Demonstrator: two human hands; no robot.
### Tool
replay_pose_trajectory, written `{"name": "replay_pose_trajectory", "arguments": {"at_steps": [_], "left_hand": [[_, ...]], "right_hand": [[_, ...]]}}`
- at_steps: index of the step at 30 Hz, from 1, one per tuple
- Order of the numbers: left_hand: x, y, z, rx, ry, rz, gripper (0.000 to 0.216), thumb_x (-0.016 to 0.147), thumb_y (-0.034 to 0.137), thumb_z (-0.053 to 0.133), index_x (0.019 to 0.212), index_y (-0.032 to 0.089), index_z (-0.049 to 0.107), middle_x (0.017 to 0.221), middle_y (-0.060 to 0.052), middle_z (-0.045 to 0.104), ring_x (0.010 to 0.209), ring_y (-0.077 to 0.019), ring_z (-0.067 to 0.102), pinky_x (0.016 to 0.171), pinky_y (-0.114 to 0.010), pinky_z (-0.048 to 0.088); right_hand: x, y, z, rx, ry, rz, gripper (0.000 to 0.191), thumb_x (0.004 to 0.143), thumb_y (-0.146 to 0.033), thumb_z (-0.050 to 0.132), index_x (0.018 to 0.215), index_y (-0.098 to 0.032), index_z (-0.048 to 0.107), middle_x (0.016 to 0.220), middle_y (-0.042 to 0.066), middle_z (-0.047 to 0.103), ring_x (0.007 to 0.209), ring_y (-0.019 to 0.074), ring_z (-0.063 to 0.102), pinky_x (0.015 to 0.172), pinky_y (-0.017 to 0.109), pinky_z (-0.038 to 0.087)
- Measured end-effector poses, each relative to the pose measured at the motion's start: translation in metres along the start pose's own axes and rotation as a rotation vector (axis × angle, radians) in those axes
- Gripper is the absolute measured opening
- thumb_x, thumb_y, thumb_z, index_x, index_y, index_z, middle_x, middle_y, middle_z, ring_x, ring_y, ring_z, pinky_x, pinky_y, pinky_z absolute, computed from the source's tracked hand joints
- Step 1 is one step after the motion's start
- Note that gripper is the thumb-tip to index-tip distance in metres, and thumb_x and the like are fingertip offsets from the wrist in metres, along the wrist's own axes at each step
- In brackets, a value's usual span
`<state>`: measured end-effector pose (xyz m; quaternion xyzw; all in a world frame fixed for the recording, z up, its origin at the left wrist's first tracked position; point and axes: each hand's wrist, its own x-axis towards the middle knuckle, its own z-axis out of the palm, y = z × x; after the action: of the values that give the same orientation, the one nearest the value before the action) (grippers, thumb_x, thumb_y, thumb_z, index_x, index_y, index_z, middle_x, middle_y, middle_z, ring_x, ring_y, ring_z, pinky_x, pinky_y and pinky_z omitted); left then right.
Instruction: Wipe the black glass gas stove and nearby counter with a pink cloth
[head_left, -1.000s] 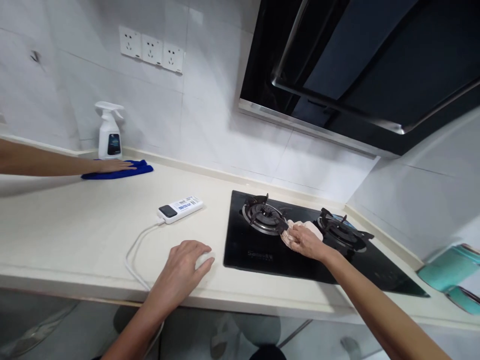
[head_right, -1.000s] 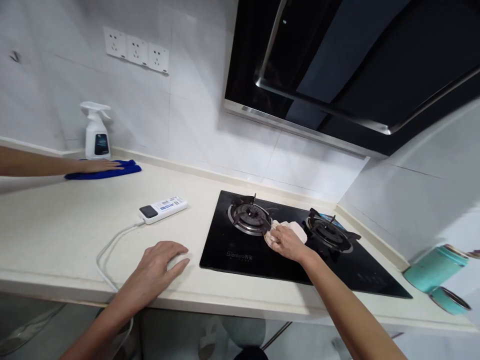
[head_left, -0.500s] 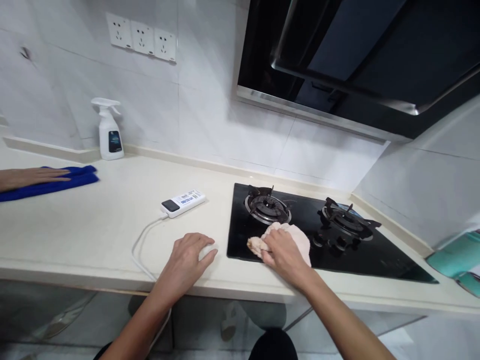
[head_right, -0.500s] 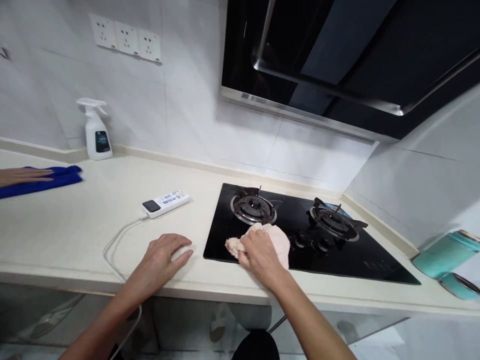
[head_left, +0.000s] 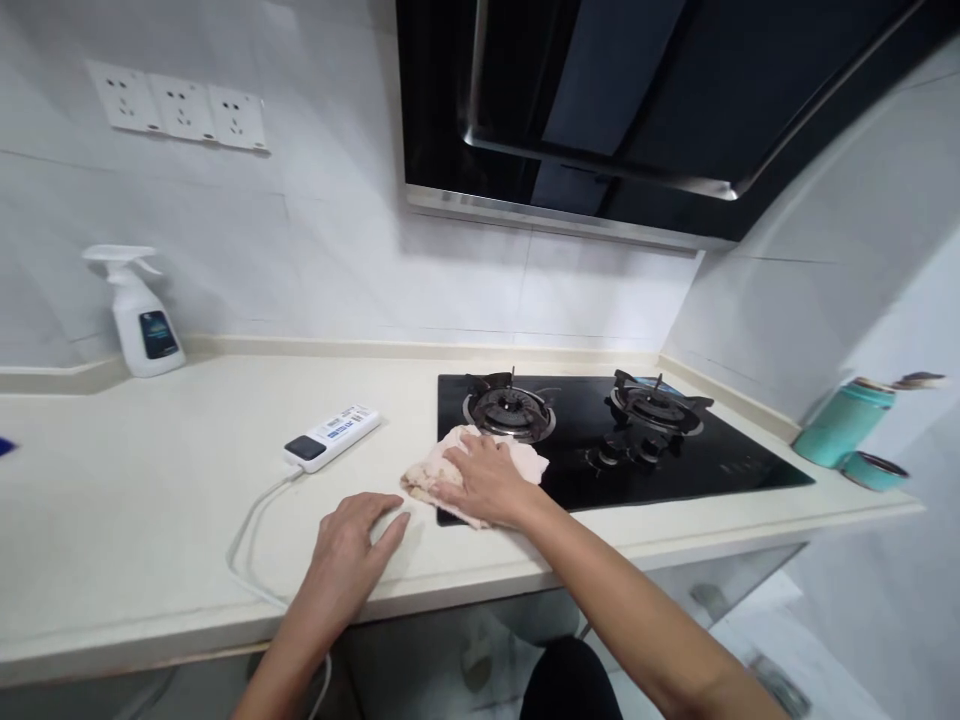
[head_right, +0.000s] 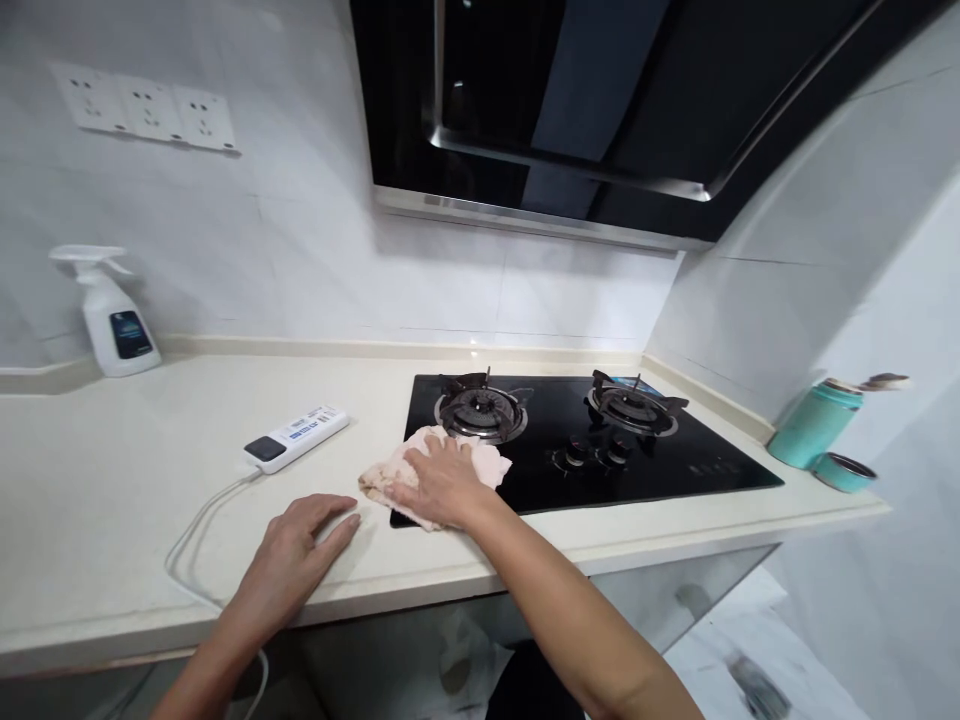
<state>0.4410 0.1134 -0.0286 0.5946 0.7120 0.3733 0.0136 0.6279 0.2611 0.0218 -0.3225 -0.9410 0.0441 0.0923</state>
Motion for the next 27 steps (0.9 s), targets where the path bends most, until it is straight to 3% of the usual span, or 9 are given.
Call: {"name": "replay_pose_trajectory", "arguments": {"at_steps": [2, 6, 11, 13, 18, 20, 22, 25, 27], "left_hand": [[0.002, -0.001, 0.0, -0.004, -0.006, 0.016, 0.041, 0.092, 0.055, 0.051, 0.106, 0.025, 0.075, 0.116, -0.008, 0.076, 0.114, -0.0309, 0.066, 0.101, -0.047, 0.048], [0.003, -0.002, 0.0, -0.011, 0.009, 0.016, 0.046, 0.088, 0.061, 0.053, 0.103, 0.025, 0.076, 0.113, -0.009, 0.078, 0.113, -0.0318, 0.067, 0.101, -0.047, 0.048], [0.005, -0.003, -0.002, 0.005, -0.029, 0.004, 0.047, 0.088, 0.061, 0.052, 0.105, 0.024, 0.076, 0.116, -0.008, 0.077, 0.116, -0.0319, 0.066, 0.104, -0.048, 0.047], [0.007, -0.002, -0.002, 0.014, -0.036, 0.006, 0.047, 0.087, 0.062, 0.052, 0.104, 0.024, 0.076, 0.115, -0.008, 0.077, 0.116, -0.0321, 0.066, 0.104, -0.049, 0.047], [0.008, -0.002, 0.0, 0.053, -0.043, 0.01, 0.048, 0.086, 0.061, 0.051, 0.105, 0.025, 0.076, 0.116, -0.008, 0.077, 0.119, -0.0332, 0.065, 0.105, -0.051, 0.046], [0.008, -0.002, 0.0, 0.058, -0.052, 0.002, 0.048, 0.086, 0.061, 0.051, 0.106, 0.026, 0.076, 0.117, -0.008, 0.076, 0.12, -0.0336, 0.064, 0.105, -0.052, 0.045], [0.008, -0.002, 0.0, 0.054, -0.061, -0.006, 0.048, 0.086, 0.062, 0.051, 0.106, 0.027, 0.075, 0.117, -0.007, 0.076, 0.121, -0.0339, 0.063, 0.106, -0.053, 0.045], [0.008, 0.0, -0.002, 0.043, -0.061, -0.03, 0.049, 0.085, 0.064, 0.051, 0.105, 0.027, 0.076, 0.117, -0.007, 0.076, 0.121, -0.0343, 0.063, 0.105, -0.053, 0.045], [0.009, 0.001, -0.003, 0.036, -0.052, -0.043, 0.05, 0.084, 0.065, 0.052, 0.104, 0.026, 0.076, 0.116, -0.007, 0.076, 0.12, -0.0341, 0.064, 0.105, -0.051, 0.046]], "right_hand": [[-0.021, -0.003, 0.004, -0.006, 0.055, -0.043, 0.056, 0.098, -0.07, 0.052, 0.131, -0.026, 0.061, 0.153, 0.014, 0.043, 0.129, 0.0383, 0.045, 0.103, 0.058, 0.035], [-0.067, 0.003, 0.014, 0.007, 0.24, -0.091, 0.031, 0.095, -0.049, 0.068, 0.11, -0.022, 0.063, 0.128, 0.009, 0.059, 0.108, 0.028, 0.052, 0.094, 0.045, 0.04], [-0.127, 0.051, 0.018, 0.181, 0.381, -0.08, 0.022, 0.088, -0.033, 0.073, 0.1, -0.021, 0.058, 0.103, 0.003, 0.063, 0.094, 0.0206, 0.056, 0.084, 0.034, 0.041], [-0.153, 0.081, 0.014, 0.19, 0.405, 0.047, 0.019, 0.089, -0.035, 0.068, 0.099, -0.022, 0.058, 0.097, 0.003, 0.064, 0.089, 0.0204, 0.058, 0.08, 0.032, 0.041], [-0.2, 0.142, -0.005, 0.207, 0.476, 0.615, 0.034, 0.09, -0.055, 0.062, 0.104, -0.024, 0.061, 0.081, 0.001, 0.066, 0.072, 0.0211, 0.06, 0.065, 0.03, 0.039], [-0.196, 0.149, -0.013, 0.307, 0.583, 0.66, 0.041, 0.089, -0.06, 0.061, 0.107, -0.024, 0.059, 0.08, 0.0, 0.066, 0.071, 0.0208, 0.06, 0.064, 0.029, 0.041], [-0.177, 0.147, -0.022, 0.41, 0.74, 0.588, 0.043, 0.088, -0.062, 0.061, 0.105, -0.022, 0.056, 0.085, 0.002, 0.067, 0.075, 0.0208, 0.061, 0.067, 0.03, 0.045], [-0.125, 0.145, -0.039, 0.489, 0.978, 0.493, 0.043, 0.091, -0.059, 0.057, 0.108, -0.021, 0.052, 0.095, 0.006, 0.066, 0.085, 0.0222, 0.062, 0.075, 0.032, 0.05], [-0.085, 0.152, -0.053, 0.496, 1.031, 0.469, 0.043, 0.096, -0.051, 0.05, 0.123, -0.017, 0.048, 0.108, 0.011, 0.065, 0.096, 0.0235, 0.063, 0.083, 0.035, 0.052]]}}
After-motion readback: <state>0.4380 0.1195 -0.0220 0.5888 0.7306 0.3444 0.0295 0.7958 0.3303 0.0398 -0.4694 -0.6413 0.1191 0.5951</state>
